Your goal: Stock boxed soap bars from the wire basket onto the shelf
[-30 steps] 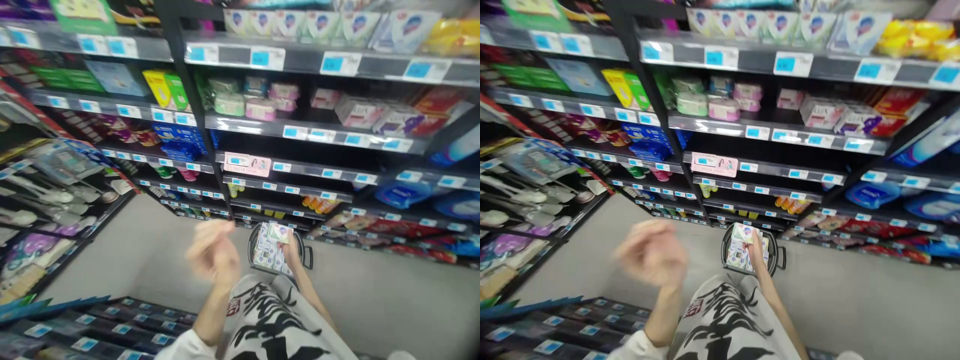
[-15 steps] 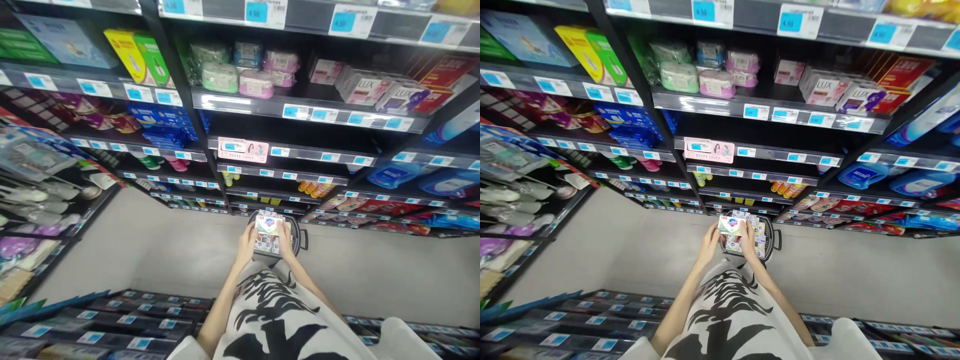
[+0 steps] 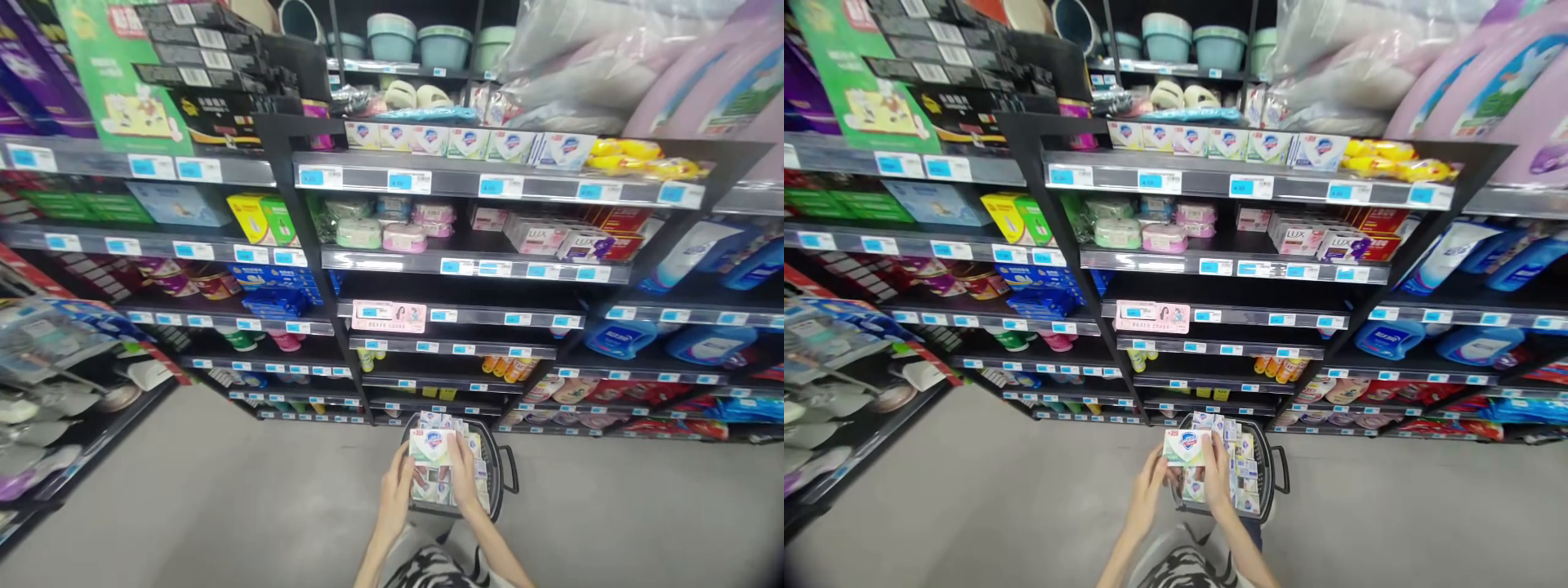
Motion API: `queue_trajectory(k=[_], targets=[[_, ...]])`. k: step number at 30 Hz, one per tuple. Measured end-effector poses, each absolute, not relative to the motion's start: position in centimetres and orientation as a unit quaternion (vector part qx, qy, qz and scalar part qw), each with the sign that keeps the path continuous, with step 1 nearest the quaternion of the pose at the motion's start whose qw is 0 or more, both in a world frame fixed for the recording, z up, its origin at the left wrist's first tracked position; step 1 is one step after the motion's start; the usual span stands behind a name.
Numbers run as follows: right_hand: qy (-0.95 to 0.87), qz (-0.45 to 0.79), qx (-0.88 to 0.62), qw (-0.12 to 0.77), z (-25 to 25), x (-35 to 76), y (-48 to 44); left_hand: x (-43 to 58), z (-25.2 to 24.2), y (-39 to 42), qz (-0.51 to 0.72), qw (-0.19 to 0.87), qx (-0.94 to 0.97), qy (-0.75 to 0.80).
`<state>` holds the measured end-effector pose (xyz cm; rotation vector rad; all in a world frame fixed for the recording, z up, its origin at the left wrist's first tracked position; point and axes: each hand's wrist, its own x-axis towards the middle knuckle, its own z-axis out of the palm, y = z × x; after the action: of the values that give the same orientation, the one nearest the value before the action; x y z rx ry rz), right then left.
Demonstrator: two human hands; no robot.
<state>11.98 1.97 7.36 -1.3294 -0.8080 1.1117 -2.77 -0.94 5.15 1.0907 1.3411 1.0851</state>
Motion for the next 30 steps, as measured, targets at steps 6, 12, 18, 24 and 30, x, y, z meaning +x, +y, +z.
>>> queue_trajectory(k=[6,12,18,24,30], targets=[[-0.325,0.485,-0.562,0.585,7.3,12.9,2.3,-1.6,5.4,-0.3,0.463,0.538,0.451,0.542],[-0.345,0.489,-0.565,0.569,8.4,13.8,2.2,-1.1,5.9,-0.3,0.469,0.526,0.465,0.537],[-0.376,0.484,-0.565,0.552,8.2,14.0,1.9,-1.0,6.8,-1.0,0.466,0.514,0.462,0.552],[-0.393,0.46,-0.593,0.532,6.3,14.3,2.2,-0.8,6.8,-1.7,0.477,0.473,0.44,0.596],[-0.417,0.545,-0.503,0.525,7.8,13.7,1.8,-0.1,6.7,-1.9,0.476,0.317,0.555,0.604]])
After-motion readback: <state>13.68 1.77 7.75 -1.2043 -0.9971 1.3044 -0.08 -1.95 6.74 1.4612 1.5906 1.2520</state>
